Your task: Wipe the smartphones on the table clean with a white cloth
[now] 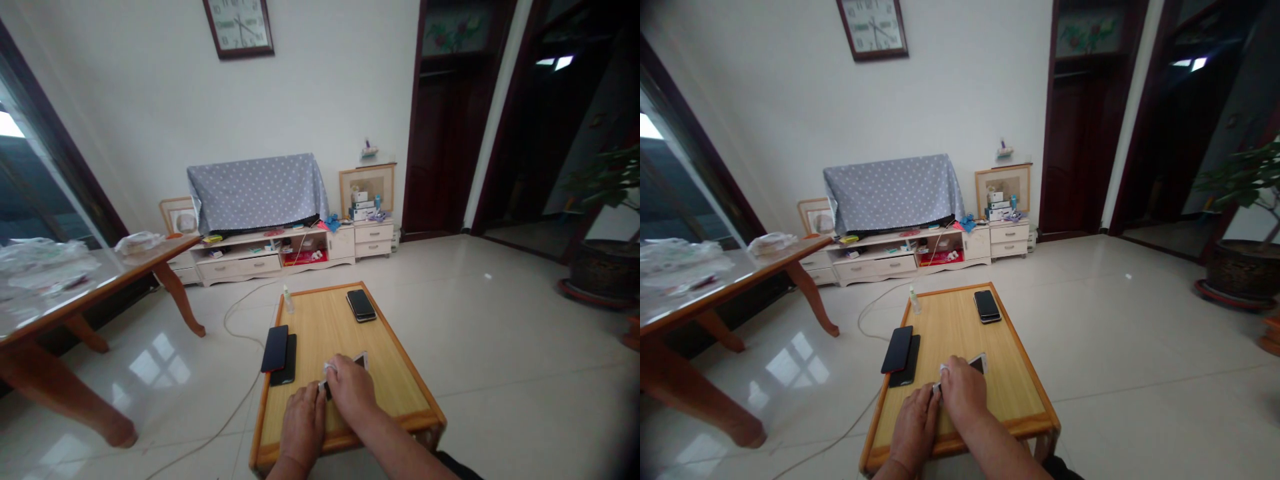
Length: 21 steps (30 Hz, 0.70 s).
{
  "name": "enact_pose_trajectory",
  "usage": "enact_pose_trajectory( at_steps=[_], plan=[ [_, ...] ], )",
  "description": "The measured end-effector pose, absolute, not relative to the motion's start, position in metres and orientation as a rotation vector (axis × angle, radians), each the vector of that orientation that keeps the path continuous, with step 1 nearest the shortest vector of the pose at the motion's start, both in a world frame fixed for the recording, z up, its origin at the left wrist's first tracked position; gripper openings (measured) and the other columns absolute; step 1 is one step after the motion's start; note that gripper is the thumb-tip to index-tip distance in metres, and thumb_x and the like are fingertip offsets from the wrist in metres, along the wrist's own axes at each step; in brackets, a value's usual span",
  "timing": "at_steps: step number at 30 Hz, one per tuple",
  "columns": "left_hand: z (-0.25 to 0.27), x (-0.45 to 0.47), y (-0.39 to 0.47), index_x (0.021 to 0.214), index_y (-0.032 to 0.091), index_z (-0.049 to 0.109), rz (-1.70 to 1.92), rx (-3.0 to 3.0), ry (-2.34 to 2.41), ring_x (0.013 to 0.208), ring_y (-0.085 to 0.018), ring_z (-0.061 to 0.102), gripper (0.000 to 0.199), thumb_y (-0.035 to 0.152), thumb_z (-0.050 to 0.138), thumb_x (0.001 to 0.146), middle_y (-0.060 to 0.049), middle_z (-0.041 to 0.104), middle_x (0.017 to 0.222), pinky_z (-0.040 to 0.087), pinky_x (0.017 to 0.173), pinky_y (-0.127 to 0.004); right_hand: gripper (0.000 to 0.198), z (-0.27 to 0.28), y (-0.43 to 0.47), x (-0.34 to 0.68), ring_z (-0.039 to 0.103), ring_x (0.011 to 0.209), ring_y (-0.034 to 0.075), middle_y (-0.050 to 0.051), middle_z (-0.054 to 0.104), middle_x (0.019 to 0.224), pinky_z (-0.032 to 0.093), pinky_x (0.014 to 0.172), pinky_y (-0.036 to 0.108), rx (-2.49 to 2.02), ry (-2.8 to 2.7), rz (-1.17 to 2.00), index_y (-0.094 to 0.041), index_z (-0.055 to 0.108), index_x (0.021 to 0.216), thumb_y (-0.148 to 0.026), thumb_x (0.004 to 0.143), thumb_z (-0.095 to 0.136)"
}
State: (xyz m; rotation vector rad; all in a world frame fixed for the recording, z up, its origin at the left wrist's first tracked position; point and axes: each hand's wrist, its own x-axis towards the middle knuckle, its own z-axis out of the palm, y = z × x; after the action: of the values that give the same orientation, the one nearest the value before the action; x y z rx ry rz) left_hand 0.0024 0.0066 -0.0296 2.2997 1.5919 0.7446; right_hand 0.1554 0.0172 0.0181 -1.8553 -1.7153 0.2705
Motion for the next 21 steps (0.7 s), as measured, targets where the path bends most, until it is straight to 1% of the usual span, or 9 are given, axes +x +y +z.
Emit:
enact_pose_trajectory(
  at_steps=[4, 8, 13, 17, 21],
  plan=[
    [-0.033, 0.001, 0.007, 0.108, 0.023, 0.061, 0.758, 2.323, 1.565, 0.092, -0.023, 0.062, 0.028, 0.031, 0.036, 0.1, -0.008, 0.068, 0.097, 0.045, 0.083, -0.034, 0.015, 0.019, 0.011, 0.136, 0.065, 0.079, 0.017, 0.002, 0.071, 0.086, 0.03, 0.064, 0.027, -1.796, -1.755, 0.312, -0.024, 0.065, 0.087, -0.029, 0.094, 0.052],
    [-0.033, 0.002, 0.007, 0.1, 0.023, 0.062, 0.772, 2.315, 1.597, 0.09, -0.023, 0.063, 0.031, 0.038, 0.034, 0.101, -0.008, 0.068, 0.094, 0.046, 0.081, -0.034, 0.02, 0.022, 0.024, 0.181, 0.064, 0.08, 0.018, 0.004, 0.072, 0.085, 0.028, 0.062, 0.028, -1.945, -1.623, 0.293, -0.024, 0.066, 0.086, -0.031, 0.096, 0.05],
    [-0.031, 0.003, 0.006, 0.102, 0.025, 0.063, 0.81, 2.308, 1.62, 0.089, -0.022, 0.064, 0.031, 0.039, 0.035, 0.101, -0.008, 0.069, 0.094, 0.047, 0.08, -0.033, 0.022, 0.023, 0.038, 0.233, 0.063, 0.075, 0.018, 0.004, 0.071, 0.083, 0.025, 0.059, 0.028, -2.076, -1.458, 0.258, -0.024, 0.064, 0.083, -0.032, 0.097, 0.049],
    [-0.032, 0.002, 0.007, 0.103, 0.025, 0.063, 0.816, 2.318, 1.616, 0.088, -0.022, 0.064, 0.031, 0.038, 0.035, 0.101, -0.008, 0.069, 0.093, 0.047, 0.079, -0.032, 0.02, 0.019, 0.028, 0.201, 0.063, 0.076, 0.018, 0.004, 0.071, 0.088, 0.026, 0.06, 0.029, -2.023, -1.572, 0.2, -0.024, 0.063, 0.087, -0.031, 0.097, 0.048],
    [-0.036, 0.001, 0.007, 0.106, 0.024, 0.063, 0.808, 2.348, 1.592, 0.09, -0.023, 0.064, 0.029, 0.034, 0.036, 0.1, -0.009, 0.069, 0.096, 0.047, 0.081, -0.033, 0.016, 0.016, 0.009, 0.147, 0.063, 0.078, 0.017, 0.002, 0.07, 0.088, 0.028, 0.063, 0.028, -1.8, -1.773, 0.24, -0.025, 0.063, 0.087, -0.029, 0.096, 0.049]
  ],
)
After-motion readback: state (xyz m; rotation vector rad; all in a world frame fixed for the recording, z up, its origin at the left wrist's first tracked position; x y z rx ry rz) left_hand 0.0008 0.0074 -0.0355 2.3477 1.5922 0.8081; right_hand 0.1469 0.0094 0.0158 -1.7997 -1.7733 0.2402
